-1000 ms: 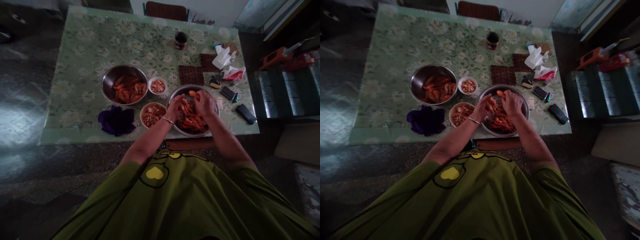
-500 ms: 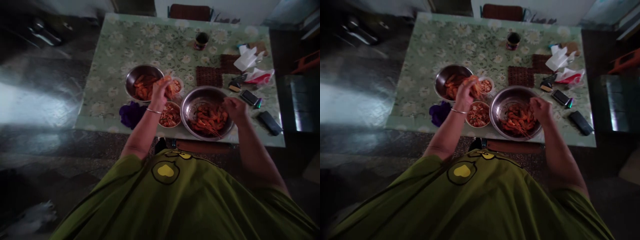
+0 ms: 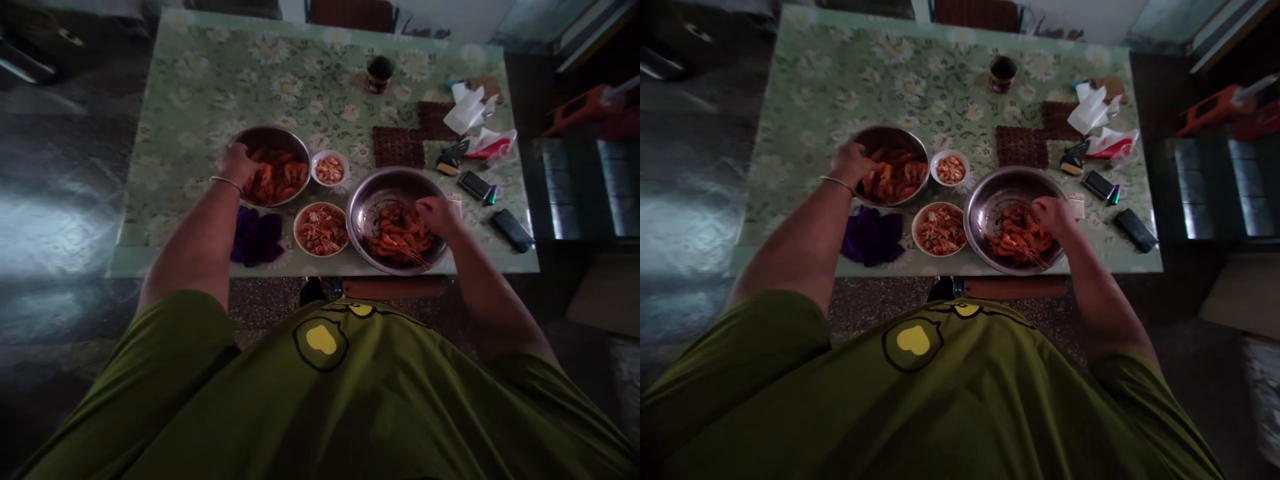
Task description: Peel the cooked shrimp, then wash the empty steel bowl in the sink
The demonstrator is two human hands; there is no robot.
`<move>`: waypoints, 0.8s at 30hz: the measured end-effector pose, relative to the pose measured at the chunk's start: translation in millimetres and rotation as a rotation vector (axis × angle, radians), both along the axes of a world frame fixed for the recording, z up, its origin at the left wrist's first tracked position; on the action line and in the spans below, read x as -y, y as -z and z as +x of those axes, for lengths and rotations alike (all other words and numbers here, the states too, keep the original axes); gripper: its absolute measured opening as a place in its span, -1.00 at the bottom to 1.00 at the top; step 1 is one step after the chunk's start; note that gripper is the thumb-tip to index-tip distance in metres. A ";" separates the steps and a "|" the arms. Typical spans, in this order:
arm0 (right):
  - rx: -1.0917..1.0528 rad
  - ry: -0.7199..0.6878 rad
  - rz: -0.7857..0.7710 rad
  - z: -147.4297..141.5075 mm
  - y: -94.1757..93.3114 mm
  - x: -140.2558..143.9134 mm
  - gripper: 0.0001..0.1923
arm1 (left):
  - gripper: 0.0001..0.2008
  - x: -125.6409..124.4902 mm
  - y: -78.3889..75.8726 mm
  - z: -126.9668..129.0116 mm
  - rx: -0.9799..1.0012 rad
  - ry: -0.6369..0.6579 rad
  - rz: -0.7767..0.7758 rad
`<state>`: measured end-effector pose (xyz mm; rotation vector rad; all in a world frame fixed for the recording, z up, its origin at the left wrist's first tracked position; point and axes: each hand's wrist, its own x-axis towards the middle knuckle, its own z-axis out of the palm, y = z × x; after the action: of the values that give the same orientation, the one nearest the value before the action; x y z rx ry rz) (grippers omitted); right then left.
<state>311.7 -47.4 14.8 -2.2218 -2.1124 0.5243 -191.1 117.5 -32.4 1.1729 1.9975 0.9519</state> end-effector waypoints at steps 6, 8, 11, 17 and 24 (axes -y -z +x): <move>0.290 -0.278 -0.087 -45.4 51.8 -37.0 -0.63 | -0.76 61.7 -43.1 80.6 0.133 0.248 0.267; 0.320 -0.330 -0.058 -51.5 66.2 -46.8 -0.61 | -0.82 87.0 -45.3 117.4 0.116 0.389 0.302; 0.348 -0.350 -0.078 -49.4 71.4 -56.8 -0.61 | -0.85 121.3 -37.5 168.0 0.382 0.429 0.263; 0.239 -0.195 -0.012 -49.6 26.1 -43.9 -0.64 | -0.72 158.0 -10.6 257.0 1.136 0.236 -0.211; -0.019 -0.284 0.055 -41.9 -6.6 -15.5 -0.63 | -0.79 134.0 4.4 313.4 1.320 0.070 -0.378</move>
<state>269.9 -31.8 21.3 -1.8906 -2.4157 0.4882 122.4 -16.4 -36.8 0.2015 0.9526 0.8771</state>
